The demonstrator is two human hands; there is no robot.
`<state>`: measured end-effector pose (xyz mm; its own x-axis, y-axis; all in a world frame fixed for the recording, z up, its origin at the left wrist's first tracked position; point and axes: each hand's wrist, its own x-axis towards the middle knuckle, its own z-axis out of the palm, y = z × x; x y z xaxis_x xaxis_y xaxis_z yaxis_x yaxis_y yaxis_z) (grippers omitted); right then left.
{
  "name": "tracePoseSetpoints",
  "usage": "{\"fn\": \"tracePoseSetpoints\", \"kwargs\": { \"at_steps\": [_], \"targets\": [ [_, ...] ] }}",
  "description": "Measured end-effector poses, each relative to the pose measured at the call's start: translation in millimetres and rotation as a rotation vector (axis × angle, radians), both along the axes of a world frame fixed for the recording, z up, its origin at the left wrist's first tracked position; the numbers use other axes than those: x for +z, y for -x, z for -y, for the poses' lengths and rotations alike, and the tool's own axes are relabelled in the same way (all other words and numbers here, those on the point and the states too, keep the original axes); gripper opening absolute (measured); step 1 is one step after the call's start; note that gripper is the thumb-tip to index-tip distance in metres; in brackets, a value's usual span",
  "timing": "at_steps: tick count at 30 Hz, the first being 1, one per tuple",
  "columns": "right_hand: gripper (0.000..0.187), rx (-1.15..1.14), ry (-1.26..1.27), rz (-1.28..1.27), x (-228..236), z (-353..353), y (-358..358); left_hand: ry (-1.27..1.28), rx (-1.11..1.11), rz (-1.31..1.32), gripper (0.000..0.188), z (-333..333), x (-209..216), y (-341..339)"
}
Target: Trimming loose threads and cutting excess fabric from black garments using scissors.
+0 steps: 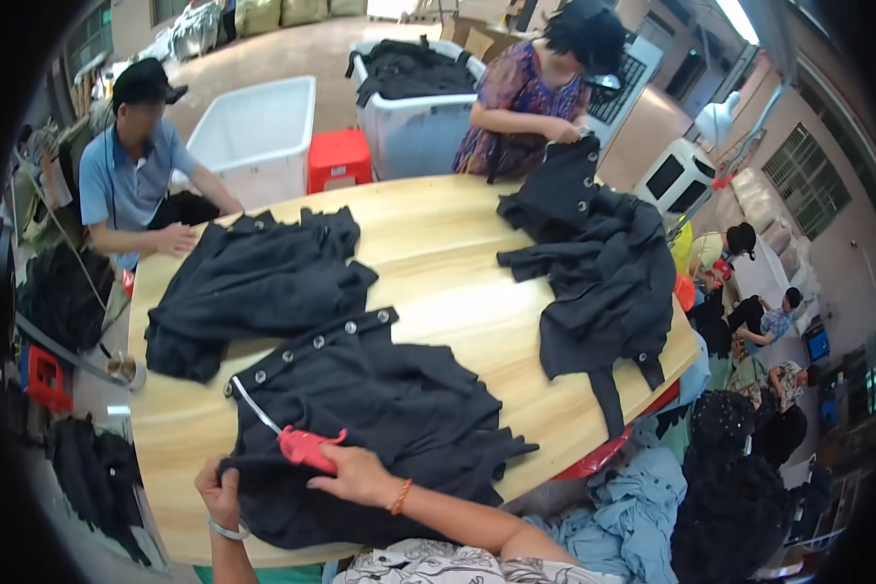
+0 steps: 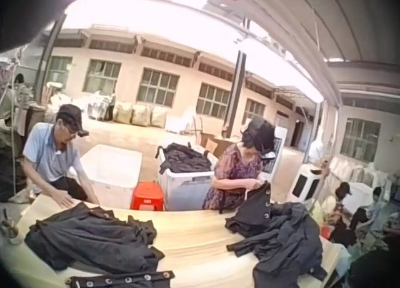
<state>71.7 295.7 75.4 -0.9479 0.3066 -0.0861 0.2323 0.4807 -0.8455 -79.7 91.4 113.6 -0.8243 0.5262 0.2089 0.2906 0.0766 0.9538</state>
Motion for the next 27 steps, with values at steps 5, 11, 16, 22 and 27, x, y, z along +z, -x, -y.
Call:
{"fn": "tracePoseSetpoints", "kwargs": {
  "at_steps": [5,11,16,22,27],
  "targets": [
    [0.033,-0.007,-0.132,0.125,-5.9,2.6,26.9,-0.123,-0.058,-0.017,0.014,-11.2,24.0,-1.7],
    [0.031,-0.221,-0.375,0.272,-5.6,-57.3,-52.3,-0.261,0.117,0.133,0.016,35.5,6.0,10.3],
    [0.041,-0.177,-0.351,0.349,61.4,-112.3,-122.8,-0.243,0.085,0.275,0.018,76.8,-21.8,0.5],
    [0.035,-0.025,-0.375,0.2,140.7,-142.2,-140.4,0.046,0.092,0.361,0.019,87.6,-12.6,0.5],
    [0.022,-0.048,-0.667,0.396,27.6,-187.9,-86.5,0.485,0.137,0.08,0.022,81.9,-95.8,30.6]
  ]
}}
